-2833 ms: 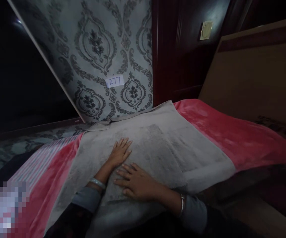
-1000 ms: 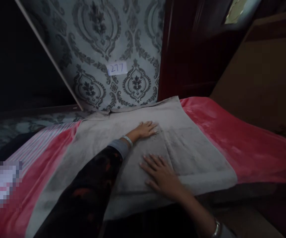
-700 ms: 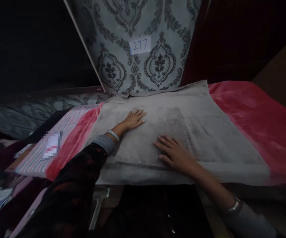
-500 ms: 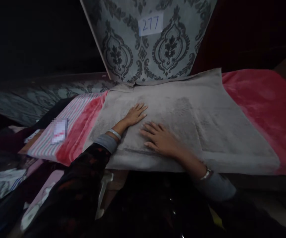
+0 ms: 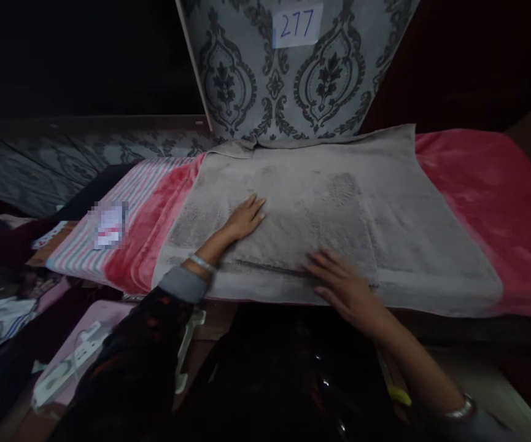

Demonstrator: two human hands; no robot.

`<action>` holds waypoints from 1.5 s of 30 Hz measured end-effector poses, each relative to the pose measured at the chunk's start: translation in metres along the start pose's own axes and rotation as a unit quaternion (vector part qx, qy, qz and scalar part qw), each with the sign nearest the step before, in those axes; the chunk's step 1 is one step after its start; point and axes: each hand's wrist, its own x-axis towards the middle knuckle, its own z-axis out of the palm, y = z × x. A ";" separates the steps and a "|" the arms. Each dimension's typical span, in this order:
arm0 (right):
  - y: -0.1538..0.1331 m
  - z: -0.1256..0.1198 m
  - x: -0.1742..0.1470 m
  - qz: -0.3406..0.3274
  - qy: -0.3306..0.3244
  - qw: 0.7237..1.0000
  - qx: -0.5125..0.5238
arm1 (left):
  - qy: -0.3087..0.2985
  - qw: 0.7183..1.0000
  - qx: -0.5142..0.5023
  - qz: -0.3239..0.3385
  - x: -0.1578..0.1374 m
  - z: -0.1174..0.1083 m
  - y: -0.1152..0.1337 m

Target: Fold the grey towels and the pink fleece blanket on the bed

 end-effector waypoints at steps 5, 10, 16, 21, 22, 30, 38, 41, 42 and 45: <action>0.040 -0.012 -0.034 0.192 0.224 0.951 0.092 | 0.119 0.962 -0.227 -0.090 -0.065 0.000 0.012; 0.055 -0.010 -0.031 0.259 0.263 0.911 0.186 | 0.176 0.878 -0.396 -0.204 -0.088 0.003 0.030; 0.061 -0.013 -0.023 0.250 0.224 0.914 0.227 | 0.178 0.806 -0.503 -0.258 -0.095 0.003 0.051; 0.057 -0.016 -0.019 0.251 0.223 0.916 0.220 | 0.153 0.796 -0.509 -0.290 -0.098 0.001 0.059; 0.056 -0.017 -0.018 0.255 0.220 0.915 0.220 | 0.155 0.805 -0.502 -0.276 -0.097 0.000 0.061; 0.052 -0.029 -0.012 0.280 0.267 0.880 0.276 | 0.180 0.789 -0.538 -0.236 -0.102 0.001 0.083; 0.047 -0.018 -0.026 0.316 0.233 0.842 0.370 | 0.172 0.762 -0.566 -0.264 -0.110 0.004 0.085; 0.042 -0.021 -0.025 0.317 0.253 0.819 0.406 | 0.181 0.758 -0.563 -0.273 -0.111 0.003 0.088; 0.040 -0.021 -0.024 0.318 0.262 0.810 0.419 | 0.185 0.756 -0.566 -0.273 -0.112 0.003 0.089; 0.034 -0.019 -0.025 0.300 0.318 0.743 0.508 | 0.187 0.745 -0.584 -0.263 -0.112 0.004 0.089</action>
